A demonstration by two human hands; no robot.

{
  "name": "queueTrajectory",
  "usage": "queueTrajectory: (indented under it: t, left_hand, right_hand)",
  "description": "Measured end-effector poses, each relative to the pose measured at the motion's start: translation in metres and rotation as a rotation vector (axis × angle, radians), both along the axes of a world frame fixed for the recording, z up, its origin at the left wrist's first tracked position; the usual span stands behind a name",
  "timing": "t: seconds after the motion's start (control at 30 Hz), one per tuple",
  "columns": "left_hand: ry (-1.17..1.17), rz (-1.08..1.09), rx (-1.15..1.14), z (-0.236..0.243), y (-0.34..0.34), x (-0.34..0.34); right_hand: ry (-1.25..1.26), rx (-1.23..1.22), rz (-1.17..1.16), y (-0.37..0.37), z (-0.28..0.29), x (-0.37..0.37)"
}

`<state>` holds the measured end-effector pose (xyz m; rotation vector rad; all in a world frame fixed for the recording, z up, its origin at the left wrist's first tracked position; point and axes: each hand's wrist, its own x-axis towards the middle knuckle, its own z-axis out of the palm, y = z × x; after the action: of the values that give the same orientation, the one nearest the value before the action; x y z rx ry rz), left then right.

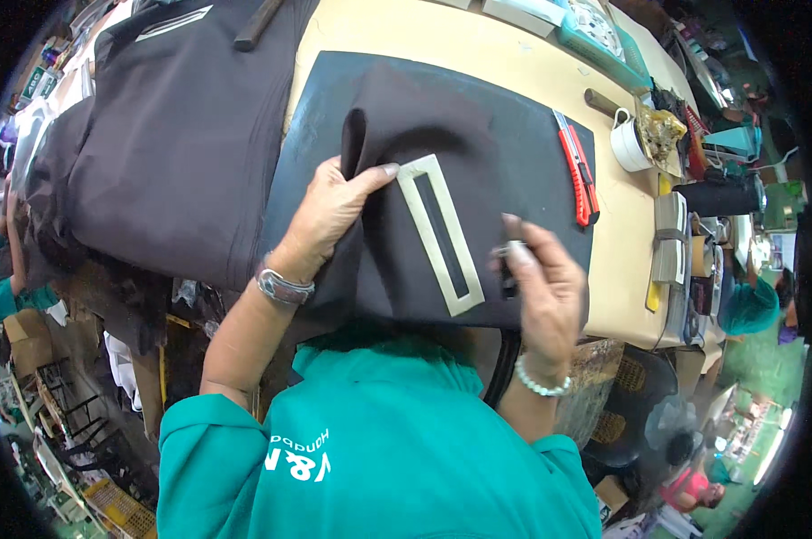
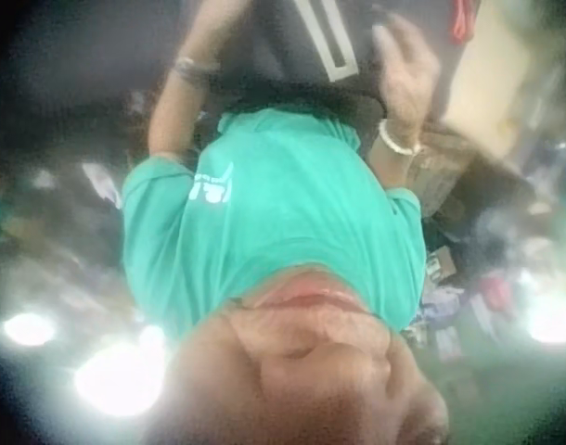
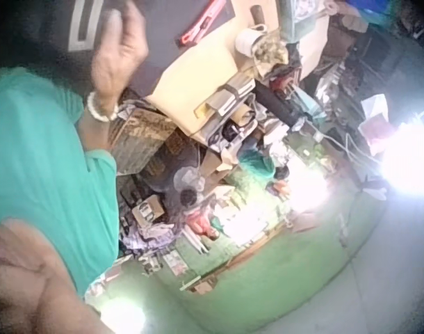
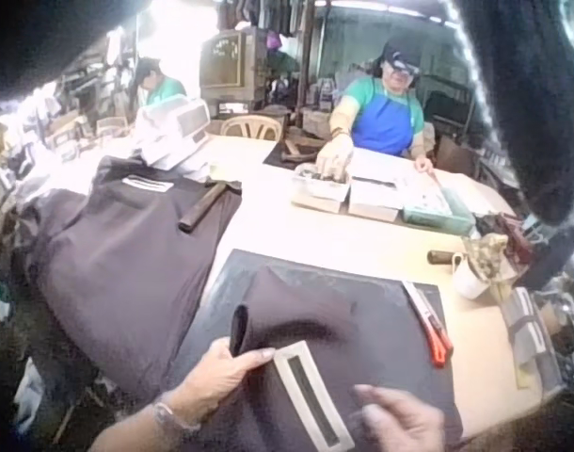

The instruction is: The person trims the edges of rectangular cutouts in a piece of brown leather using a utility knife and small shears, then folds and presses the leather edges around the openings by hand on a work mat.

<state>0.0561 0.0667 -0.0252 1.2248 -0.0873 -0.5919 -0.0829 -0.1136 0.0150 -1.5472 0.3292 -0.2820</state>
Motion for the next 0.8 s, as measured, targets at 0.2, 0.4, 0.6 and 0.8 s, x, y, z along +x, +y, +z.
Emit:
queueTrajectory:
  t: [0.2, 0.4, 0.6, 0.8]
  left_hand:
    - [0.005, -0.030, -0.009, 0.012, -0.015, -0.016]
    - [-0.004, -0.032, -0.038, 0.013, -0.010, -0.017]
    - [0.024, 0.001, -0.070, 0.007, -0.012, -0.021]
    - [0.058, -0.030, -0.117, 0.008, -0.013, -0.027]
  right_hand:
    - [0.106, 0.123, 0.028, 0.025, -0.037, 0.013]
    - [0.105, 0.133, 0.067, 0.022, -0.033, 0.015]
    - [0.210, 0.059, 0.092, 0.026, -0.013, 0.016]
    - [0.247, 0.091, 0.095, 0.019, -0.015, 0.016]
